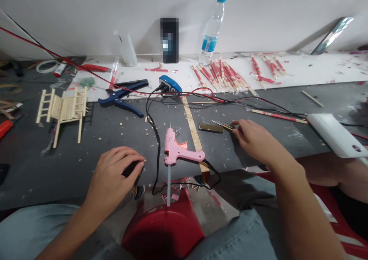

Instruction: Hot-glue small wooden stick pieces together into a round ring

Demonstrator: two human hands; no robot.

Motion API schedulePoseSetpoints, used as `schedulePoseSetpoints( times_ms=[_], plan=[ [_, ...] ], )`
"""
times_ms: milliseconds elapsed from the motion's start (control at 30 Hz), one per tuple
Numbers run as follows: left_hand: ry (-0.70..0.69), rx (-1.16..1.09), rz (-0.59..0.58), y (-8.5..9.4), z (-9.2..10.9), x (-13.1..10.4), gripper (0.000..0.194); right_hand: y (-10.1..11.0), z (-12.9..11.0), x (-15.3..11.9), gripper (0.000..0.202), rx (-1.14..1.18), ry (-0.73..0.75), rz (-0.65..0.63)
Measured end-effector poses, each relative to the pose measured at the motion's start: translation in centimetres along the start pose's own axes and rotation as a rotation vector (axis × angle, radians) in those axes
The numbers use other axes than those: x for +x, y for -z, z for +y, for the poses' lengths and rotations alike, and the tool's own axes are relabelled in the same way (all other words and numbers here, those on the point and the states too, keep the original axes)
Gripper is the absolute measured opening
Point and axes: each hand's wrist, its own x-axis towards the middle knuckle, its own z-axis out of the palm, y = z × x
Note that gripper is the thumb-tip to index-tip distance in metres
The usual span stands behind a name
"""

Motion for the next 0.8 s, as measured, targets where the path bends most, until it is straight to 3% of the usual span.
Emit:
schedulePoseSetpoints(
  times_ms=[133, 300, 333, 400, 500, 567, 633, 700, 800],
  plan=[
    [-0.002, -0.01, -0.001, 0.2, 0.0, -0.2, 0.016, 1.4, 1.2, 0.5, 0.018, 0.021, 0.009, -0.045],
    [0.008, -0.026, 0.011, 0.1, -0.2, -0.4, 0.017, 5.0, 3.1, -1.6, 0.013, -0.049, -0.209, 0.112],
    [0.007, -0.033, 0.015, 0.0, -0.3, -0.4, 0.017, 5.4, 2.7, -2.3, 0.011, 0.01, -0.318, 0.193],
    [0.012, -0.046, 0.038, 0.0, -0.4, -0.5, 0.015, 5.5, 0.6, -3.7, 0.008, 0.349, -0.427, 0.279],
    [0.026, -0.085, 0.119, 0.6, 0.4, -0.6, 0.016, 4.1, -6.0, -5.6, 0.017, 1.061, -0.452, 0.118],
    [0.059, -0.239, 0.134, 1.6, 1.7, -0.3, 0.017, 2.9, -11.1, -6.5, 0.023, 1.467, -0.386, -0.092],
    [0.114, -0.523, 0.034, 2.9, 3.3, 0.2, 0.024, 1.9, -15.3, -6.7, 0.028, 1.757, -0.294, -0.393],
    [0.168, -0.767, -0.017, 3.9, 4.6, 0.7, 0.028, 1.3, -18.0, -6.6, 0.031, 1.984, -0.214, -0.615],
    [0.249, -0.966, -0.013, 4.6, 5.5, 1.1, 0.027, 0.9, -19.5, -6.2, 0.033, 2.12, -0.213, -0.748]
  ],
)
